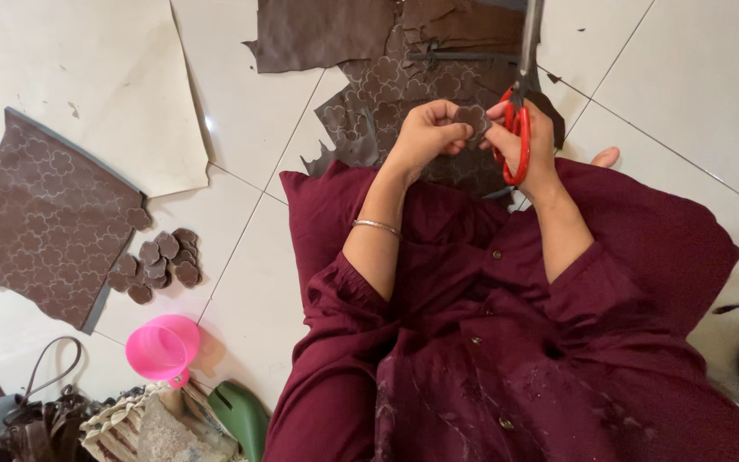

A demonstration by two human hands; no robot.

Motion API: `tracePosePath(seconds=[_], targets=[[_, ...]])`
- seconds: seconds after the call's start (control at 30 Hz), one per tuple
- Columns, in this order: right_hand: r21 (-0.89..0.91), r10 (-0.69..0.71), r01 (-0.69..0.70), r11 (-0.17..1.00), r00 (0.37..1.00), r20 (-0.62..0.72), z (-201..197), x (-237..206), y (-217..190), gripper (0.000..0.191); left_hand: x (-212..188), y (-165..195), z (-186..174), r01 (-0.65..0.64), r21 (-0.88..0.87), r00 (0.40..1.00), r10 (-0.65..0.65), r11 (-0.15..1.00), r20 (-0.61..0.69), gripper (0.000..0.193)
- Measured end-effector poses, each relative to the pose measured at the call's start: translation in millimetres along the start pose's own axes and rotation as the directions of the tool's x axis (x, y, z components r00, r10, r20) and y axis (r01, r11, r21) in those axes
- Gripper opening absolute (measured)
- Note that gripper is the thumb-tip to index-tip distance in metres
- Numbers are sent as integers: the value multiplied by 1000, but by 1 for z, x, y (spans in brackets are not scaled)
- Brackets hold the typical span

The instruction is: The person sits on the floor and uses red-handled scissors to cut small flower-shaped pieces from a brown patterned fabric. They repeatedly pick up a piece, trim its edges, and place it aside with other cut pieces.

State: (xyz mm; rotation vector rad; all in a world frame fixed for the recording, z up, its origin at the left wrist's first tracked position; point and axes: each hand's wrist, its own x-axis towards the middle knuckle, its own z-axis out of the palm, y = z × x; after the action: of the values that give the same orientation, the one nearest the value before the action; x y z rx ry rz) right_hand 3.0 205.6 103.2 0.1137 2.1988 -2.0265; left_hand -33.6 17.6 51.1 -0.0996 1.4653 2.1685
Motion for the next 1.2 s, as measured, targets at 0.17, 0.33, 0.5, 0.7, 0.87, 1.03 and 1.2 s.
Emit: tracePosePath(seconds=[0.17, 0.33, 0.5, 0.7, 0.87, 1.03, 1.2], targets=[[83, 16, -15, 996, 1000, -4, -1, -2, -3, 21, -6, 10, 6, 44, -91, 999, -45, 995, -18, 16], [-22, 38, -39, 999, 999, -38, -1, 0, 2, 29, -8, 12, 10, 114, -94, 992, -119, 989, -49, 13], [-56, -179, 176, 983, 983, -49, -1, 0, 3, 28, -8, 5, 7, 75, 151, 997, -76, 986, -2, 13], [53, 33, -36, 998, 998, 58, -2, -6, -3, 36, -1, 7, 3, -92, -187, 974, 50, 978, -219, 14], [-94, 116, -96, 991, 965, 234, 5, -9, 4, 45, 1, 9, 2, -258, -276, 927, 156, 926, -342, 16], [-186, 84, -23, 982, 942, 324, 10, -16, 6, 45, 1, 8, 3, -256, -279, 931, 158, 926, -329, 17], [-229, 95, -19, 973, 941, 326, 12, -16, 1, 44, -2, 10, 4, -261, -275, 930, 163, 925, -330, 19]])
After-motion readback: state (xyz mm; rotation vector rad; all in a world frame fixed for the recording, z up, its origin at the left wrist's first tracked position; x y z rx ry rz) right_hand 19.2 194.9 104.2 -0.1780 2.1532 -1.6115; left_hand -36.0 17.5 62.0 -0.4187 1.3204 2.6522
